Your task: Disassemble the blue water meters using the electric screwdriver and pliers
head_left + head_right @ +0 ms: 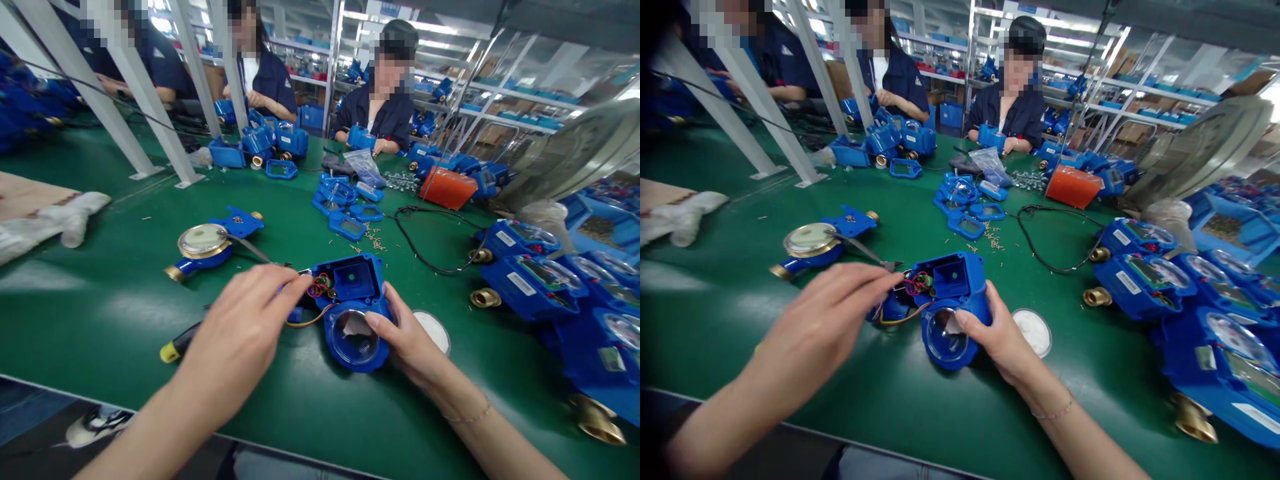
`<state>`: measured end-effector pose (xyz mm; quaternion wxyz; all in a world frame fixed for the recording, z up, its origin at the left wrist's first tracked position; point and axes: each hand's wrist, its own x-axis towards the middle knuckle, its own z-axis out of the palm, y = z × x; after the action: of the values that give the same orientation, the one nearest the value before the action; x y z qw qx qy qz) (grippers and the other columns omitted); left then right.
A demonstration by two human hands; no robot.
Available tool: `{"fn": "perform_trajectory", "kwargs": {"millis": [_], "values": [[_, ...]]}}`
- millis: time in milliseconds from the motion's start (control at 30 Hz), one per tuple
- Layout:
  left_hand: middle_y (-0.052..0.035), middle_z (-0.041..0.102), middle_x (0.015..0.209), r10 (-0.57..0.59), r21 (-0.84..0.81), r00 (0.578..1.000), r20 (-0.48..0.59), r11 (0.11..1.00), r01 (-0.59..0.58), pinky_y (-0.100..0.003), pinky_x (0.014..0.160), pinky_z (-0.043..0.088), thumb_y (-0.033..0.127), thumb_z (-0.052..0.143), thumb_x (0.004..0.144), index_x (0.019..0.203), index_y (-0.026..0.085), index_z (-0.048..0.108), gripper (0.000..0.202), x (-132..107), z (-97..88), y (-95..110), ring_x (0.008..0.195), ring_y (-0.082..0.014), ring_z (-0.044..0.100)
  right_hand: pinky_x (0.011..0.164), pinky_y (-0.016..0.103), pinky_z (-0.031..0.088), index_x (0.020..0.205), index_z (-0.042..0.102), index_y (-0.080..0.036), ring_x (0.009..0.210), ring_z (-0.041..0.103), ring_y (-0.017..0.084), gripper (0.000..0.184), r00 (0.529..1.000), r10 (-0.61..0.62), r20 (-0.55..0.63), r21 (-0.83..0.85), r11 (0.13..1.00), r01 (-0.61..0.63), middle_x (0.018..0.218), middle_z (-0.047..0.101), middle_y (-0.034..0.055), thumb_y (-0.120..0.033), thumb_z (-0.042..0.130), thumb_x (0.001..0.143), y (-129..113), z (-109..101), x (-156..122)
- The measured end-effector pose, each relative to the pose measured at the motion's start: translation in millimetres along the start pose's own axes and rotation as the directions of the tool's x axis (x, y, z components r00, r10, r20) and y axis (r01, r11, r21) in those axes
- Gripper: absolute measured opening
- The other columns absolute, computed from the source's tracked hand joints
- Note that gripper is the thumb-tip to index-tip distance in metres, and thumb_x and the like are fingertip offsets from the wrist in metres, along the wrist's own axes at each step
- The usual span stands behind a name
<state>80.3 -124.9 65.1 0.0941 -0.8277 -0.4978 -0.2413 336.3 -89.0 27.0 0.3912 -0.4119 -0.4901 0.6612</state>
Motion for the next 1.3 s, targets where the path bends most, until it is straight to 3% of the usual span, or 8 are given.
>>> {"fn": "perform_trajectory", "kwargs": {"millis": [133,233,467,733,933,1033,1200,1300], "values": [[-0.02,0.04,0.154,-0.037,0.312,0.969,0.242,0.949,-0.042,-0.065,0.113,0.029,0.016,0.052,0.094,0.143,0.013,0.044,0.05,-4.3,-1.8,-70.5,0.144,-0.0407,0.032,0.098,0.032,0.05,0.127,0.054,-0.029,0.116,0.062,0.022,0.06,0.999,-0.05,-0.022,-0.034,0.998,0.049,0.127,0.067,0.0024,-0.046,0.082,0.077,-0.2,3.4,-0.3],[-0.0168,0.035,0.159,0.017,0.339,0.934,0.356,0.929,-0.146,-0.075,0.11,0.02,0.019,0.05,0.097,0.147,0.02,0.04,0.051,-6.1,7.7,-104.1,0.148,-0.0441,0.023,0.096,0.029,0.05,0.127,0.055,-0.029,0.113,0.063,0.02,0.061,0.997,-0.07,-0.028,-0.083,0.994,0.068,0.124,0.068,0.0013,-0.049,0.082,0.075,-0.5,5.5,-1.7],[-0.0218,0.037,0.155,0.127,0.307,0.89,0.438,0.91,-0.28,-0.069,0.111,0.023,0.037,0.059,0.092,0.139,0.014,0.049,0.054,-5.9,19.6,-123.8,0.143,-0.0479,0.027,0.099,0.034,0.05,0.13,0.053,-0.03,0.115,0.064,0.023,0.061,0.996,-0.021,-0.085,-0.065,0.998,0.016,0.126,0.068,0.0029,-0.047,0.08,0.078,-0.3,7.3,-5.8],[-0.0093,0.053,0.136,0.217,0.209,0.876,0.43,0.92,-0.331,-0.061,0.112,0.026,0.018,0.052,0.086,0.089,0.024,0.067,0.017,13.1,30.8,-156.0,0.129,-0.0336,0.044,0.105,0.04,0.048,0.127,0.054,-0.027,0.116,0.064,0.027,0.065,0.995,-0.003,-0.098,0.018,1.0,0.004,0.124,0.069,0.0066,-0.043,0.083,0.072,-6.2,14.4,-6.1],[-0.0124,0.062,0.111,0.171,0.195,0.912,0.372,0.946,-0.257,-0.058,0.108,0.03,0.002,0.058,0.071,0.074,0.02,0.069,0.021,25.7,44.2,-140.3,0.123,-0.0345,0.05,0.105,0.041,0.048,0.126,0.053,-0.029,0.117,0.064,0.027,0.063,0.995,0.014,-0.097,0.006,1.0,-0.013,0.125,0.069,0.0051,-0.042,0.082,0.072,-8.2,14.3,-6.5],[-0.0153,0.061,0.111,0.102,0.259,0.925,0.367,0.944,-0.207,-0.056,0.103,0.035,0.004,0.063,0.063,0.083,0.017,0.07,0.025,29.6,43.0,-126.3,0.115,-0.0356,0.052,0.102,0.04,0.05,0.124,0.054,-0.027,0.113,0.066,0.027,0.062,0.996,0.004,-0.084,0.02,1.0,-0.003,0.124,0.069,0.006,-0.044,0.082,0.071,-6.8,14.6,-6.4],[-0.0205,0.057,0.122,0.017,0.323,0.938,0.346,0.936,-0.136,-0.058,0.103,0.035,0.014,0.058,0.073,0.094,0.013,0.069,0.024,27.5,35.5,-118.8,0.121,-0.039,0.047,0.094,0.039,0.054,0.122,0.055,-0.026,0.092,0.071,0.024,0.057,0.995,-0.007,-0.104,0.027,1.0,0.01,0.102,0.074,0.0036,-0.042,0.081,0.073,-4.1,15.9,-6.4],[-0.0193,0.059,0.125,-0.001,0.326,0.954,0.301,0.94,-0.102,-0.059,0.101,0.037,0.013,0.05,0.084,0.096,0.013,0.07,0.023,25.7,27.6,-105.7,0.122,-0.0387,0.047,0.094,0.036,0.053,0.121,0.057,-0.027,0.099,0.069,0.024,0.059,0.989,-0.042,-0.143,0.02,0.999,0.045,0.112,0.072,0.0044,-0.043,0.083,0.07,-3.5,18.4,-7.3]]}}
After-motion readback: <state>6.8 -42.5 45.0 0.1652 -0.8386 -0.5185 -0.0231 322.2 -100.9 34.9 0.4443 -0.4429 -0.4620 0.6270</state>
